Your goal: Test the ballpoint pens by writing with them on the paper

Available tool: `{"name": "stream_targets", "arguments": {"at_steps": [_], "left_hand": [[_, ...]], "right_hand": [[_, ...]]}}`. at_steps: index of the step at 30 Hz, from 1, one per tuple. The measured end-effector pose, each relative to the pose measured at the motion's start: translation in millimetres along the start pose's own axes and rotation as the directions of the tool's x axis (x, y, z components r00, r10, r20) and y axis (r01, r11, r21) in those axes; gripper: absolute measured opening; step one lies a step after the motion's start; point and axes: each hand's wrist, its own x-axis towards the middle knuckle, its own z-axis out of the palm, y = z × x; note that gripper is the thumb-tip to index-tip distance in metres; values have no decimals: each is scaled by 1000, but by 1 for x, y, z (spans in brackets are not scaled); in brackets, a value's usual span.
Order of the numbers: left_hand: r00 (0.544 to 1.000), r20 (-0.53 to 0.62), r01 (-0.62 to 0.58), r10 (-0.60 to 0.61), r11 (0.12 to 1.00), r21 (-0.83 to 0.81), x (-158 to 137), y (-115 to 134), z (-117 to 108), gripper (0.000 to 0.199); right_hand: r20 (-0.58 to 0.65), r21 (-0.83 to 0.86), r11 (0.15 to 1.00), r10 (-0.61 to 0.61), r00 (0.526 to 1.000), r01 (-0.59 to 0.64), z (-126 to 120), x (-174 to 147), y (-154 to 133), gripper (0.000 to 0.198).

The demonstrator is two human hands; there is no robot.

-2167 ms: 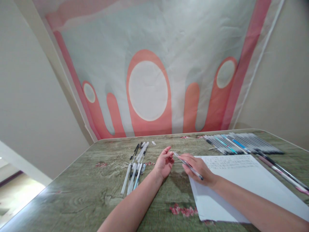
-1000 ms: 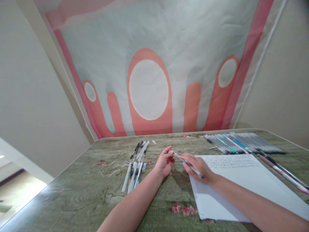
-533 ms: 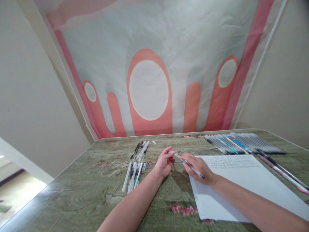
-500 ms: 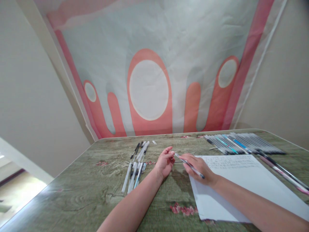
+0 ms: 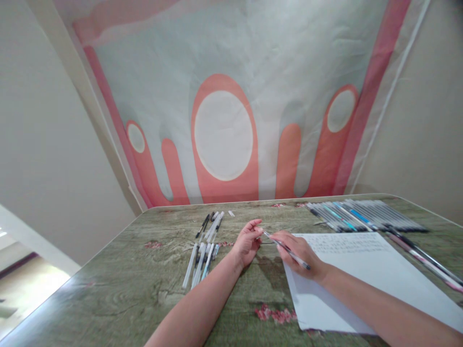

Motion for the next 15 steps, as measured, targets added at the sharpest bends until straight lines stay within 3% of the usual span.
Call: {"name": "stream_targets", "arguments": {"at_steps": [6, 9, 11, 13, 15], "left_hand": [[996, -93, -8, 19, 993, 118, 1, -1, 4, 38], [989, -132, 0, 64, 901, 433, 12, 9, -3, 36], [986, -85, -33, 146, 661, 750, 23, 21, -14, 31], [954, 10, -94, 298, 270, 958, 34, 37, -28, 24], [935, 26, -99, 355, 187, 977, 45, 53, -42, 27]], "right_hand": [[-14, -3, 999, 51, 999, -51, 0, 2, 0, 34], [-44, 8, 993, 120, 992, -120, -1, 3, 0, 31], [-51, 16, 990, 141, 989, -141, -1, 2, 1, 30], [-49, 20, 988, 151, 987, -150, 0, 2, 1, 29], [-43, 24, 988, 152, 987, -151, 1, 2, 2, 28]]}}
